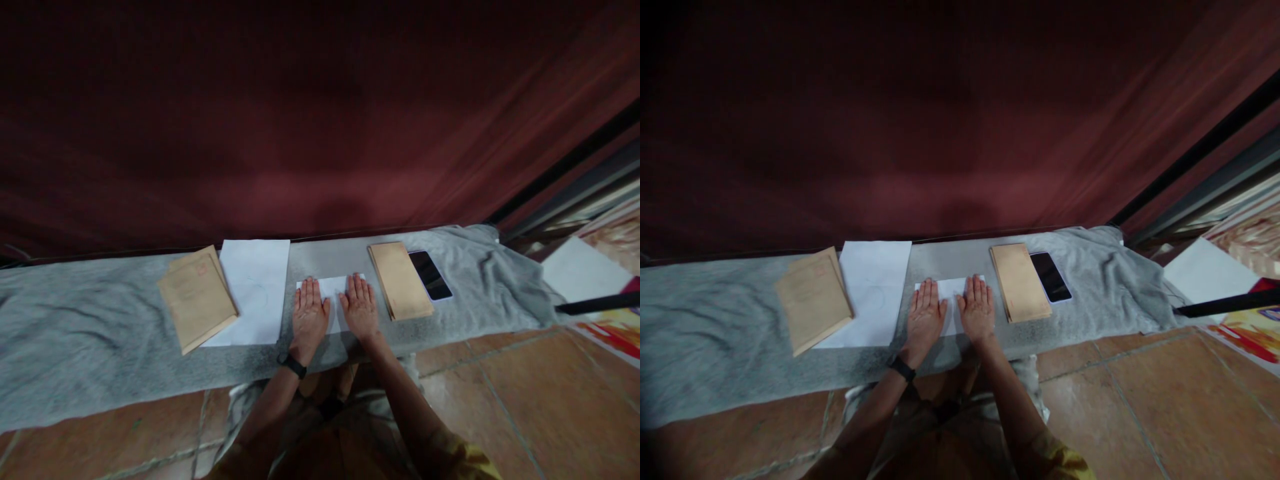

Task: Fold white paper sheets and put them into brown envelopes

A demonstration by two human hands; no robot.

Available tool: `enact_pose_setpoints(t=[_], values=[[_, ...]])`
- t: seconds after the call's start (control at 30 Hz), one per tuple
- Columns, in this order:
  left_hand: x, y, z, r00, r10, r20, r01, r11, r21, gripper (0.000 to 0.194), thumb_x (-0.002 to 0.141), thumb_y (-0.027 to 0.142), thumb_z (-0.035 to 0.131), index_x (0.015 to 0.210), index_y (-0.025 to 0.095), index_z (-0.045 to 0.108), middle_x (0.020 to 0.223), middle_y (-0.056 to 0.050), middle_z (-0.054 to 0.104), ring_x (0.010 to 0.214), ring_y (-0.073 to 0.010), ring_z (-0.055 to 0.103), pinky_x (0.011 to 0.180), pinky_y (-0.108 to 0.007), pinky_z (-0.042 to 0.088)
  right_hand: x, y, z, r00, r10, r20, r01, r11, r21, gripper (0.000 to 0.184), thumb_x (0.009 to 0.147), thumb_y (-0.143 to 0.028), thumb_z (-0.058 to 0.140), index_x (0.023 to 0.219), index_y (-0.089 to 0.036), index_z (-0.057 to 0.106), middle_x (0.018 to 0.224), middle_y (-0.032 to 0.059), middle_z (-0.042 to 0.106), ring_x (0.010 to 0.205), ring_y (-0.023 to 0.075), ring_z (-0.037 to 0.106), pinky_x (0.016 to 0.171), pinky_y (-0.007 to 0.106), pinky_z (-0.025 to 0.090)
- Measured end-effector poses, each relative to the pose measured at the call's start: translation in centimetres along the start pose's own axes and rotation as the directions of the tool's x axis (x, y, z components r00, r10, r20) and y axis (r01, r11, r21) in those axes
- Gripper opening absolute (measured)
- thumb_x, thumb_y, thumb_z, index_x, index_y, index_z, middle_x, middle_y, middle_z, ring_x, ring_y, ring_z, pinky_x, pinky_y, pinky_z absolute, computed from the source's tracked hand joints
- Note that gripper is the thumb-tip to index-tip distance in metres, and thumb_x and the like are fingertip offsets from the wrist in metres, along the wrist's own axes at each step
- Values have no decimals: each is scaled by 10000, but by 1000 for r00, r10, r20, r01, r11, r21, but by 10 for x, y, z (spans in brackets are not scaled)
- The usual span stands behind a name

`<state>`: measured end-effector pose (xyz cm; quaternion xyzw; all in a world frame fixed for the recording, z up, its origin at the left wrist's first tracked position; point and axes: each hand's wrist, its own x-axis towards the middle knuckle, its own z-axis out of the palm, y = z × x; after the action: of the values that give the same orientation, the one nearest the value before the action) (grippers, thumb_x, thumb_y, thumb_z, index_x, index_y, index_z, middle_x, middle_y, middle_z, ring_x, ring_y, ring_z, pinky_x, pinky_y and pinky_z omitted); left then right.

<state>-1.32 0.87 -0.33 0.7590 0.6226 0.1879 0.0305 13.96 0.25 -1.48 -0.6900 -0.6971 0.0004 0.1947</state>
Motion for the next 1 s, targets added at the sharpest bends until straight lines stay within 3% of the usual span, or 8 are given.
enact_pose_setpoints(t=[0.37, 0.5, 0.7, 0.83, 1.0], values=[[-14, -4, -3, 997, -24, -77, 27, 999, 42, 627, 1027, 357, 376, 1529, -10, 297, 1561, -266, 378, 1503, -327, 287, 1209, -527, 304, -10, 12, 0, 998, 8, -60, -12, 997, -76, 631, 1062, -438, 301, 1538, -27, 342, 1569, 247, 375, 1462, 326, 365, 1164, 509, 323], [-29, 4, -9, 996, -18, -86, 21, 999, 34, 633, 1020, 326, 387, 1541, -12, 261, 1584, -259, 337, 1516, -326, 249, 1223, -546, 278, -10, 10, -1, 998, 2, -58, -7, 996, -84, 627, 1061, -425, 319, 1533, -13, 347, 1567, 258, 369, 1463, 329, 362, 1164, 504, 327], [-60, 27, -14, 990, 137, 33, -138, 989, 43, 584, 1007, 270, 383, 1545, 55, 308, 1616, -166, 325, 1527, -280, 223, 1238, -506, 281, -9, 11, -4, 997, 2, -74, -5, 999, -53, 605, 1063, -412, 327, 1519, -16, 371, 1567, 255, 376, 1468, 326, 353, 1165, 513, 329], [-65, 27, -14, 976, 195, 100, -202, 977, 63, 553, 1016, 296, 382, 1524, 79, 369, 1604, -156, 353, 1513, -268, 270, 1236, -494, 290, -15, 10, -8, 997, -12, -81, 13, 1000, 15, 571, 1066, -376, 312, 1524, -40, 370, 1575, 233, 378, 1483, 314, 327, 1163, 531, 333], [-64, 21, -12, 962, 235, 141, -249, 964, 95, 552, 996, 209, 370, 1534, 86, 351, 1605, -163, 354, 1511, -266, 274, 1229, -499, 297, -44, -9, -14, 984, -176, 6, 174, 976, 129, 547, 1065, -360, 297, 1526, -80, 387, 1570, 172, 418, 1486, 251, 337, 1180, 464, 349]])
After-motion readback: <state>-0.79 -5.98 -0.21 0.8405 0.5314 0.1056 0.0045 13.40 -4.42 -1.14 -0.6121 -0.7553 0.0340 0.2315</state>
